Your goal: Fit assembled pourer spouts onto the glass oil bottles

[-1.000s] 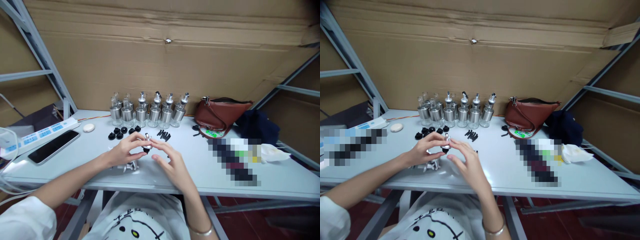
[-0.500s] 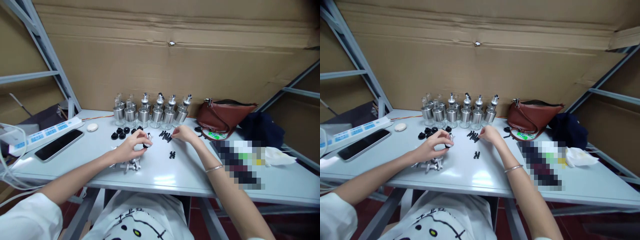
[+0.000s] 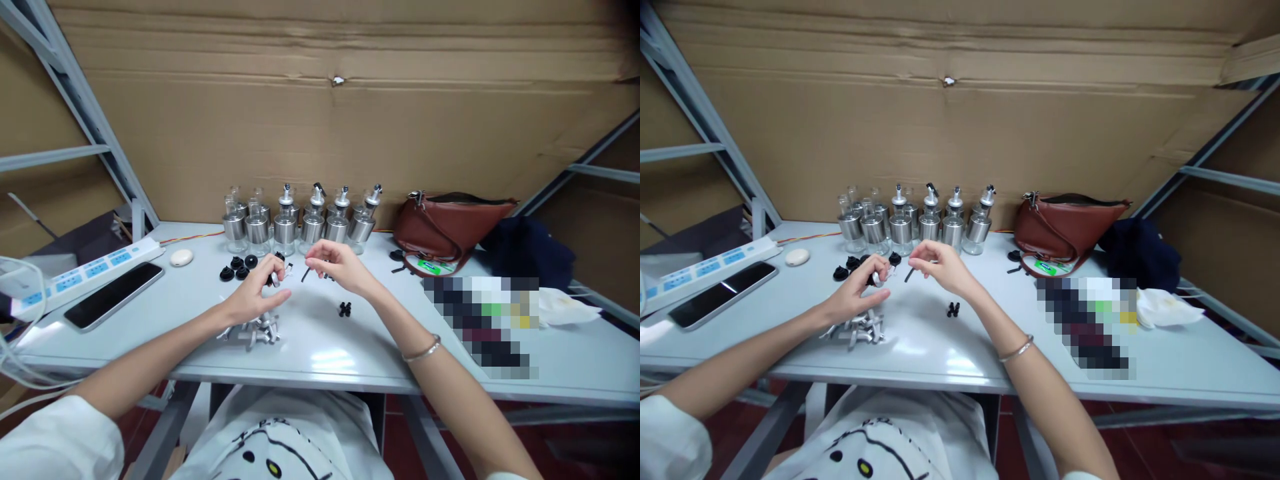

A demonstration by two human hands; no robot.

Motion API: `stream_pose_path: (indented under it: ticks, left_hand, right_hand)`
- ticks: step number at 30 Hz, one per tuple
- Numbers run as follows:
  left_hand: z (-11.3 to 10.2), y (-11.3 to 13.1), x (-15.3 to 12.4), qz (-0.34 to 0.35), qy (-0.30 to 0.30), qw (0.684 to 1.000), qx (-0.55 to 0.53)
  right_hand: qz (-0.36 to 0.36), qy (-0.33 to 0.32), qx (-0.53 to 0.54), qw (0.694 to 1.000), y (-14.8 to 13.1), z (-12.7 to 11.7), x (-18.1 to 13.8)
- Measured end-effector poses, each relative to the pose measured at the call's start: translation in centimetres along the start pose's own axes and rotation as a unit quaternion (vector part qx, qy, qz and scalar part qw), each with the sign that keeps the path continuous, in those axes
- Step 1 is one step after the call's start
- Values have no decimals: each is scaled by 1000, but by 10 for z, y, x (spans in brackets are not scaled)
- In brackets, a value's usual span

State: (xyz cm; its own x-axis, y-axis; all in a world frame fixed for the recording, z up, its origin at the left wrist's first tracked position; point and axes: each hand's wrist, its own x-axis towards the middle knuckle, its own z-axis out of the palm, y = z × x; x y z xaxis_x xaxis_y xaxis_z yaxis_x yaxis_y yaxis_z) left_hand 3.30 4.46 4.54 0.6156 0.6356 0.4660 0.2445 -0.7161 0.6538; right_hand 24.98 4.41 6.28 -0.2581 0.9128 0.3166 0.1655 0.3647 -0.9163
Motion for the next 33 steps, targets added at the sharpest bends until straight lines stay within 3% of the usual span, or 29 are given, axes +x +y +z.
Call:
stream_pose_path:
  ticks: [8,20,27,33]
  left_hand:
    - [4,2,-1,17,-9,1000,11]
    - [1,4,-1,12,4,1000,19]
    - [1,3,-3,29,-6,999,23]
    - [0,4,-2,40,6,999,1]
  right_hand:
    - [-1,25,58,998,0,29,-10]
    - [17,-12,89,996,2,25,-13]
    - [42,-1,118,992,6,30,-14]
    - [15,29,127,991,4,35,-16]
